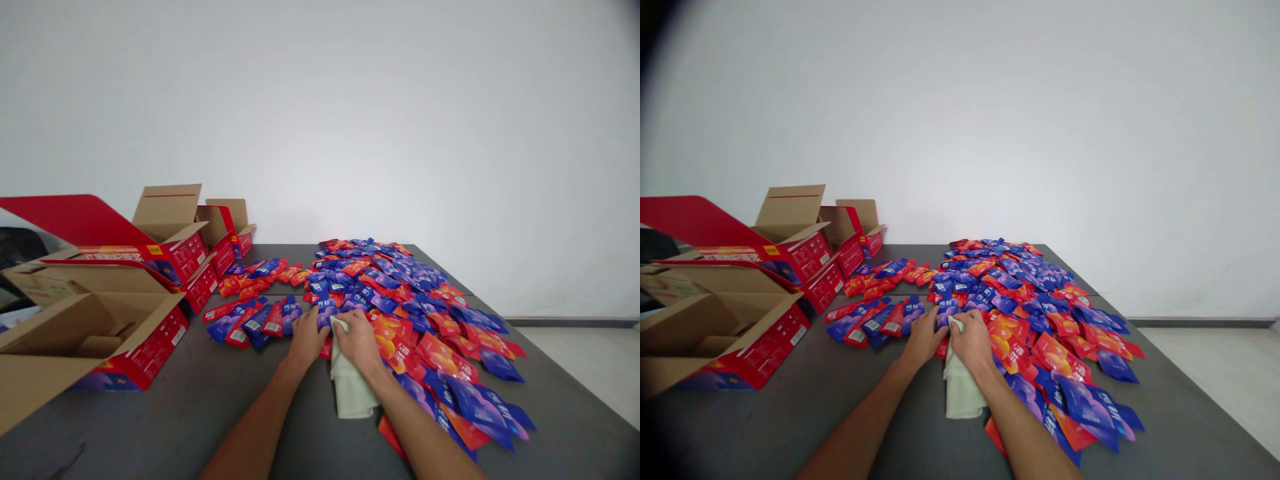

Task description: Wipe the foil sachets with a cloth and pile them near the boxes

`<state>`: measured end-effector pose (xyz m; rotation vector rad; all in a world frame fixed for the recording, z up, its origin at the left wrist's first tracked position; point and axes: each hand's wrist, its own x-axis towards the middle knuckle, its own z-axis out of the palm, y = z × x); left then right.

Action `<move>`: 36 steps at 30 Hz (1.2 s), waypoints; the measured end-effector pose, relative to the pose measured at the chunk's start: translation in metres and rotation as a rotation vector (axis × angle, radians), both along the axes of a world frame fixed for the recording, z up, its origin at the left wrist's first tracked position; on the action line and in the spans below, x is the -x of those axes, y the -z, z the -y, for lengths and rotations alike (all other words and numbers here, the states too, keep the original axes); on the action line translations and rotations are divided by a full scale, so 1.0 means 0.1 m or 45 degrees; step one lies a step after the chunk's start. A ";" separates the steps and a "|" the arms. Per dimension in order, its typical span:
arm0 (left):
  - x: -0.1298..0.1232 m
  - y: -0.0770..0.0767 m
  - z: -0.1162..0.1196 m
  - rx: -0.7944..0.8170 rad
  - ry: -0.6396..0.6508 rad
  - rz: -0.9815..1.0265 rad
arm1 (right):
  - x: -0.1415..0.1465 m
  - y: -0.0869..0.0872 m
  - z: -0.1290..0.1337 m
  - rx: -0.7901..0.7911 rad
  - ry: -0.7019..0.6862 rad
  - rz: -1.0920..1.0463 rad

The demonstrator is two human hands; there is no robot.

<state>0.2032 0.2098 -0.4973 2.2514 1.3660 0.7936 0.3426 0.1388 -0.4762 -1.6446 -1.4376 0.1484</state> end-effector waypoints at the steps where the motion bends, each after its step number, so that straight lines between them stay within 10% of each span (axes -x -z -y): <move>1: -0.02 0.02 0.00 0.043 0.012 0.071 | 0.01 0.01 0.00 0.015 -0.004 0.004; 10: -0.01 -0.04 -0.04 0.484 -0.030 1.025 | 0.02 0.03 -0.02 -0.084 -0.064 -0.002; 18: 0.06 -0.41 0.16 0.976 0.389 1.509 | 0.14 -0.11 0.07 -0.204 -0.234 -0.056; 36: 0.06 -0.45 0.30 0.865 0.580 1.303 | 0.06 -0.21 0.09 -0.345 -0.124 -0.060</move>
